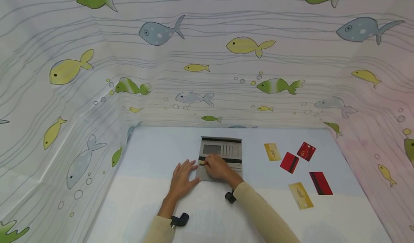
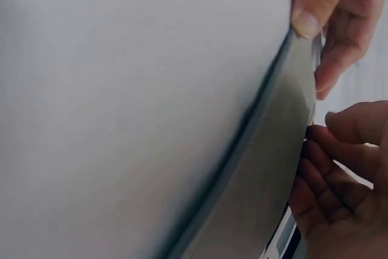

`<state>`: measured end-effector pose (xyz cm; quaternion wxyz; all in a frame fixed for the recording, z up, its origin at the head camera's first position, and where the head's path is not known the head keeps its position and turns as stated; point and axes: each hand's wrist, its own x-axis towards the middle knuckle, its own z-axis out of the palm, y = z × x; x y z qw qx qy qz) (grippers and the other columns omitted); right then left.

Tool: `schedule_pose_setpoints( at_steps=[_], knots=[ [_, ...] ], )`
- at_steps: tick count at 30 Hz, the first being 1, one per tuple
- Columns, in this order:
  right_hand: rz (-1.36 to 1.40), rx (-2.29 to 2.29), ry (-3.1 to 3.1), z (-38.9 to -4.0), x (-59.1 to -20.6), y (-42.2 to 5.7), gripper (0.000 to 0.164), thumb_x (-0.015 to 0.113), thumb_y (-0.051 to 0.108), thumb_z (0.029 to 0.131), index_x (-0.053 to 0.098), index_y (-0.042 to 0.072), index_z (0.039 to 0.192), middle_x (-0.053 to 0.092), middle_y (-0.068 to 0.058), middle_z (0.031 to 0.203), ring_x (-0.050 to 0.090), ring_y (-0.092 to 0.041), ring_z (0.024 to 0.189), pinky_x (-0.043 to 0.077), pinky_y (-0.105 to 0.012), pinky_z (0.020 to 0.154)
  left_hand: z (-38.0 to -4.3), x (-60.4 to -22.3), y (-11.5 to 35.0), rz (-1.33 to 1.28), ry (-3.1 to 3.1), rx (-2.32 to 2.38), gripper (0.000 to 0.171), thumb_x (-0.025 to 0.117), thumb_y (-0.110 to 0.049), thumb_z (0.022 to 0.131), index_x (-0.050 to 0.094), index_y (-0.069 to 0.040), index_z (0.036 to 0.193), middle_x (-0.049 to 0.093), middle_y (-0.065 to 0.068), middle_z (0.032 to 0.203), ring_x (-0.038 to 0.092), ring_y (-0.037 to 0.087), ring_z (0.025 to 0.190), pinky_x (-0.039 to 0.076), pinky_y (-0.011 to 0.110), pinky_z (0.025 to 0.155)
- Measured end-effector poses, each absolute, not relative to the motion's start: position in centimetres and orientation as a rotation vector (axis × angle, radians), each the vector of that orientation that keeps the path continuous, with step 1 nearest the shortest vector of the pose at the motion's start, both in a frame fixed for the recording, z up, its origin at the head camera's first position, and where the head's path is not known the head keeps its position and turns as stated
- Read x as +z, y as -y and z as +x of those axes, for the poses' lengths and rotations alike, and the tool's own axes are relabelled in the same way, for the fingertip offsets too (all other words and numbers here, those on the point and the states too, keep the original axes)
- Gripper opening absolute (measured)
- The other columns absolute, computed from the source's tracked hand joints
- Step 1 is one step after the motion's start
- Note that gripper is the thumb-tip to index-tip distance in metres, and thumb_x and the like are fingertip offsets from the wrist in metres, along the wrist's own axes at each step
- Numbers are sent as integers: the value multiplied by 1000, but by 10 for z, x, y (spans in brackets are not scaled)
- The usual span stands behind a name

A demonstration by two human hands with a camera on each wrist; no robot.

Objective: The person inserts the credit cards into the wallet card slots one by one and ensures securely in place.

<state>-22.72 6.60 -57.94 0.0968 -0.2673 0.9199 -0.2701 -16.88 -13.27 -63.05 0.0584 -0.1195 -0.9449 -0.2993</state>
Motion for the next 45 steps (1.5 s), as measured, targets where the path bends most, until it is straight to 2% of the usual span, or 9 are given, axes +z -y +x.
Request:
schedule_pose_setpoints(
  at_steps=[4,8,14,18,21,28,33,45],
  knots=[
    [-937,-706,-2764,-222,-582,-69,24,62,20,99,70,5,115,61,-2,102,57,-14,93,53,-34,81,-169,-631,136,-361,2836,-906,53,78,-40,83,64,-15,129,54,3,148,40,30,145,18,56,122],
    [-983,-779,-2768,-219,-582,-77,25,61,18,99,70,4,118,63,-2,105,58,-14,94,54,-34,81,-170,-632,136,-366,2843,-898,54,79,-40,83,64,-16,129,54,2,148,40,29,146,17,55,123],
    [-850,-1036,-2745,-218,-584,-99,20,59,14,100,70,7,116,68,-1,106,60,-11,90,54,-30,78,-171,-631,132,-364,2849,-887,54,79,-40,83,64,-17,129,55,2,148,40,28,145,18,56,123],
    [-753,-1124,-2770,-219,-584,-118,19,59,12,100,70,6,115,69,-3,110,63,-13,94,55,-28,78,-171,-631,130,-346,2862,-881,54,79,-40,83,64,-17,129,55,2,148,40,28,146,18,55,123],
    [-683,-1135,-2795,-220,-584,-132,20,59,12,100,69,6,116,68,-4,112,63,-15,97,56,-30,80,-171,-630,130,-332,2862,-881,54,79,-40,83,64,-17,129,55,2,148,40,28,146,18,55,123],
    [-538,-1142,-2831,-224,-580,-162,21,60,13,99,69,5,116,66,-4,108,62,-16,94,56,-33,79,-170,-629,132,-341,2840,-904,54,80,-38,82,64,-16,129,55,3,148,40,29,145,18,56,123],
    [-475,-1150,-2839,-224,-582,-186,23,62,13,98,68,4,118,67,-5,109,66,-20,98,58,-37,85,-170,-629,132,-358,2839,-893,54,78,-39,83,64,-14,129,56,4,147,41,30,145,18,56,123],
    [-221,-1103,-2908,-203,-582,-256,26,64,13,97,66,3,120,67,-13,111,66,-29,103,58,-46,89,-168,-630,132,-369,2839,-854,53,77,-41,84,64,-15,128,56,2,147,42,29,144,19,55,122]
  ],
)
